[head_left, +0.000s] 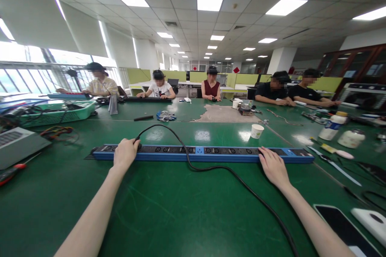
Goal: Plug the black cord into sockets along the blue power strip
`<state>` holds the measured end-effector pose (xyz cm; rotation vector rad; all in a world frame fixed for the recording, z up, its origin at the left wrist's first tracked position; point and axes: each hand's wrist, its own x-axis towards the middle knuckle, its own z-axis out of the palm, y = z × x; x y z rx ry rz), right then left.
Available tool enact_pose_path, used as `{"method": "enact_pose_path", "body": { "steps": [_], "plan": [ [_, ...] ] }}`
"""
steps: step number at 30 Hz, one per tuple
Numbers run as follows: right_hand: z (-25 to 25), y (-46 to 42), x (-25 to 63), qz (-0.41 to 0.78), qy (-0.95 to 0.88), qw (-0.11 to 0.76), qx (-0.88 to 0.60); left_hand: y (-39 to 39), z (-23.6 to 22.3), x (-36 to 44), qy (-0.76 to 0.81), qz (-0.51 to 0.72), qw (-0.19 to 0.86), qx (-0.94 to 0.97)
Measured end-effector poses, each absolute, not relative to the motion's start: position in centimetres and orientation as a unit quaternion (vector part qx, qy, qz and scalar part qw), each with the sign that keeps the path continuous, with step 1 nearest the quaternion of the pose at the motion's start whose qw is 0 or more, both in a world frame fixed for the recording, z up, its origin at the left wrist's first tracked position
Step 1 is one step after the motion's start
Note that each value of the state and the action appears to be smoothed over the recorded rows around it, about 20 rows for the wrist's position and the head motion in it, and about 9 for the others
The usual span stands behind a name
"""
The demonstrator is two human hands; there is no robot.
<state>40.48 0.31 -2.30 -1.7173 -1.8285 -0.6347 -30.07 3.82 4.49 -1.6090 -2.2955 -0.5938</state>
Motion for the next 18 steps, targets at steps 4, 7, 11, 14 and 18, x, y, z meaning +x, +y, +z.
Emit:
{"method": "enact_pose_path", "body": {
  "steps": [4,7,11,14,18],
  "plan": [
    [-2.2,0.2,40.3,-0.236,-0.68,0.274,-0.637,3.2,4.3,-29.1,-0.778,-0.262,0.156,-0.549],
    [-2.1,0.2,40.2,-0.237,-0.679,0.274,-0.639,2.6,4.4,-28.4,-0.774,-0.27,0.165,-0.548],
    [-1.9,0.0,40.1,-0.238,-0.679,0.27,-0.64,2.1,4.6,-27.8,-0.763,-0.256,0.171,-0.568],
    [-1.8,0.0,40.0,-0.24,-0.676,0.267,-0.643,2.1,4.5,-27.3,-0.757,-0.242,0.168,-0.583],
    [-1.8,0.1,40.0,-0.237,-0.677,0.268,-0.643,2.2,4.6,-26.8,-0.775,-0.232,0.156,-0.567]
  ]
}}
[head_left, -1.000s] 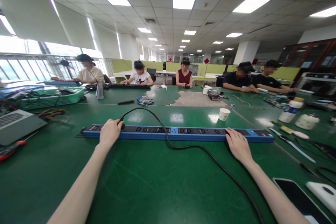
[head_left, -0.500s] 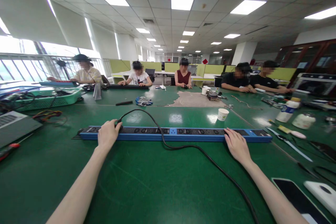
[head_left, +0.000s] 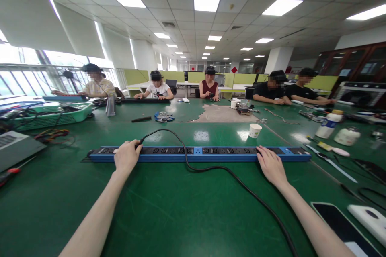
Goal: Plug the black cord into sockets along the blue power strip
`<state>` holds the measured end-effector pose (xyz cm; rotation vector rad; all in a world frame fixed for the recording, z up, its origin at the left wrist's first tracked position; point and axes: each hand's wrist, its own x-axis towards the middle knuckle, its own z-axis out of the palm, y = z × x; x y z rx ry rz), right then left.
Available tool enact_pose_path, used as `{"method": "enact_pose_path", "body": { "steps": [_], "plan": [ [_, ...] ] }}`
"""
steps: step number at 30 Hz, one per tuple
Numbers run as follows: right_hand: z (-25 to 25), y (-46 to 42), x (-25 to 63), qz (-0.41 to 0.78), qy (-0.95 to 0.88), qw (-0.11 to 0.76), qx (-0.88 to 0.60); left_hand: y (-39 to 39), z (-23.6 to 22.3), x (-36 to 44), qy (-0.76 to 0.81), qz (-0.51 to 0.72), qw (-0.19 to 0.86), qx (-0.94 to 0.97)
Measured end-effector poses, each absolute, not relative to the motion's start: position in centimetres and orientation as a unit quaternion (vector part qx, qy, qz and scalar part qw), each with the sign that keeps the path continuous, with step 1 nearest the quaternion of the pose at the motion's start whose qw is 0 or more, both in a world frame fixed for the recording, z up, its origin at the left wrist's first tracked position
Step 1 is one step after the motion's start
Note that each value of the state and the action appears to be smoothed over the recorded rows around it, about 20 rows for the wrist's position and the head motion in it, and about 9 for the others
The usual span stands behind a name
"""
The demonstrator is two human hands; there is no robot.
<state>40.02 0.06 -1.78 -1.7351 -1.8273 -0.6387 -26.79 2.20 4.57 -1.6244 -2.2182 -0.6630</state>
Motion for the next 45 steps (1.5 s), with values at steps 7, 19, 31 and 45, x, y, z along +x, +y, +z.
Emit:
{"method": "enact_pose_path", "body": {
  "steps": [7,19,31,45],
  "plan": [
    [-1.8,0.1,40.0,-0.225,-0.679,0.277,-0.642,1.8,5.3,-26.6,-0.799,-0.267,0.108,-0.527],
    [-1.6,-0.3,40.0,-0.236,-0.679,0.269,-0.641,2.9,4.1,-27.3,-0.802,-0.267,0.091,-0.526],
    [-1.7,-0.1,40.1,-0.228,-0.679,0.276,-0.641,2.1,3.4,-25.3,-0.774,-0.308,0.164,-0.529],
    [-1.6,-0.1,39.9,-0.221,-0.678,0.287,-0.64,2.3,4.3,-24.9,-0.766,-0.402,0.116,-0.487]
  ]
}}
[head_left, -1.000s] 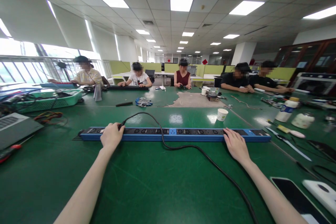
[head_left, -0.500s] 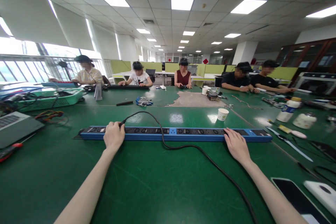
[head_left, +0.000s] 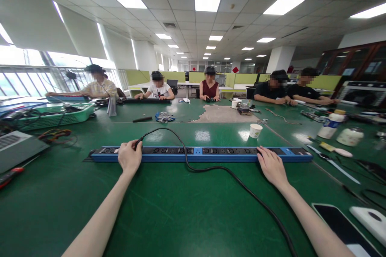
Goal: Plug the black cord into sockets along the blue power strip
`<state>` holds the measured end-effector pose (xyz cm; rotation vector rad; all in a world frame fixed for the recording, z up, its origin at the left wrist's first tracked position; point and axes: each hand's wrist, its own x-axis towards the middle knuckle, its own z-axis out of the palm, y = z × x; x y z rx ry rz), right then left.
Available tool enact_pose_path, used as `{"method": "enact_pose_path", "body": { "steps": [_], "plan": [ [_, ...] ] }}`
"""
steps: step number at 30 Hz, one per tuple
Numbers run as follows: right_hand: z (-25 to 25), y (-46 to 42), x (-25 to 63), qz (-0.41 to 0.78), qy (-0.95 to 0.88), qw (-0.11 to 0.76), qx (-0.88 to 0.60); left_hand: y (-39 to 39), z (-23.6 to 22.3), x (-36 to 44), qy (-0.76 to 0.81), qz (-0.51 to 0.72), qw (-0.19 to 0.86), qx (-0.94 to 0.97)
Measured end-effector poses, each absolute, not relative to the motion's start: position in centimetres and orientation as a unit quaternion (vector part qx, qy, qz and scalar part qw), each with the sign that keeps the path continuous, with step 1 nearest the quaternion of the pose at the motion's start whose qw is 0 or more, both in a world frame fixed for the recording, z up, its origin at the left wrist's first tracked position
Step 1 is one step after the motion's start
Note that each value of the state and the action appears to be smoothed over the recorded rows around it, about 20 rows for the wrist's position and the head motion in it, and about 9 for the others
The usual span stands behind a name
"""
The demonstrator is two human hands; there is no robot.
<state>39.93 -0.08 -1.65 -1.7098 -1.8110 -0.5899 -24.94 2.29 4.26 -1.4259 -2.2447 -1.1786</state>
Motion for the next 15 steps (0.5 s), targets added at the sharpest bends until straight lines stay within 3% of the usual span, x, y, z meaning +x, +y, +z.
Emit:
{"method": "enact_pose_path", "body": {
  "steps": [3,6,11,15],
  "plan": [
    [-1.7,-0.1,39.9,-0.229,-0.677,0.289,-0.638,2.3,7.0,-24.1,-0.722,-0.419,0.178,-0.521],
    [-1.8,-0.1,39.9,-0.235,-0.677,0.286,-0.636,2.4,8.8,-24.0,-0.717,-0.384,0.175,-0.555],
    [-1.9,0.1,40.1,-0.234,-0.676,0.282,-0.639,2.9,7.3,-25.5,-0.773,-0.273,0.097,-0.564],
    [-2.0,0.1,40.1,-0.232,-0.678,0.286,-0.637,3.3,5.7,-26.2,-0.786,-0.273,0.055,-0.552]
  ]
}}
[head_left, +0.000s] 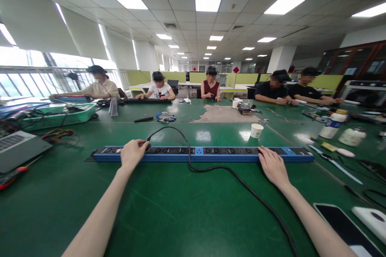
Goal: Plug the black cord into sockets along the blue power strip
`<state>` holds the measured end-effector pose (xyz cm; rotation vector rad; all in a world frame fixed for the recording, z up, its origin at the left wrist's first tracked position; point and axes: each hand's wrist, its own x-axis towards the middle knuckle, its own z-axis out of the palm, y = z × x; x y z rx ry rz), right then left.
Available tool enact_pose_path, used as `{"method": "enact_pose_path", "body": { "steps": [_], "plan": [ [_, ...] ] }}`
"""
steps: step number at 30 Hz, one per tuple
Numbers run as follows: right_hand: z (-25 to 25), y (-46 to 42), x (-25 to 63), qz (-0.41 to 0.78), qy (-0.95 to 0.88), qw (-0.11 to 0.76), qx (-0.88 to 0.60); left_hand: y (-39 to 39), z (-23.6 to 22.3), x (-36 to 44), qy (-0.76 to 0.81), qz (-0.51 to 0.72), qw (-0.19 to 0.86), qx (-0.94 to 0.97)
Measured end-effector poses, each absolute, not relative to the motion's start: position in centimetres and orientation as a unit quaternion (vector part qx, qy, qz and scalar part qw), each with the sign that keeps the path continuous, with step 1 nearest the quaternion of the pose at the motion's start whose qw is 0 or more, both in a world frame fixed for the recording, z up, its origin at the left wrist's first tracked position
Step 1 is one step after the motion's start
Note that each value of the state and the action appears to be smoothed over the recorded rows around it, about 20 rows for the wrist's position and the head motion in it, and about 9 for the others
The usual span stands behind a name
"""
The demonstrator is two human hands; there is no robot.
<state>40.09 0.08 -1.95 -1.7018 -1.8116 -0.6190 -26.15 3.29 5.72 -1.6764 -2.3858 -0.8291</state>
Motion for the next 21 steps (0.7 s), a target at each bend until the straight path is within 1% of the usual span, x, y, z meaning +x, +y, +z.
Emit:
{"method": "enact_pose_path", "body": {
  "steps": [5,18,21],
  "plan": [
    [-1.9,0.1,40.1,-0.23,-0.678,0.282,-0.639,3.4,5.4,-25.8,-0.774,-0.282,0.106,-0.557],
    [-2.1,0.3,40.3,-0.247,-0.677,0.275,-0.636,3.1,5.6,-25.0,-0.806,-0.305,0.071,-0.501],
    [-2.1,0.3,40.3,-0.243,-0.678,0.278,-0.636,2.9,5.7,-24.7,-0.804,-0.303,0.083,-0.504]
  ]
}}
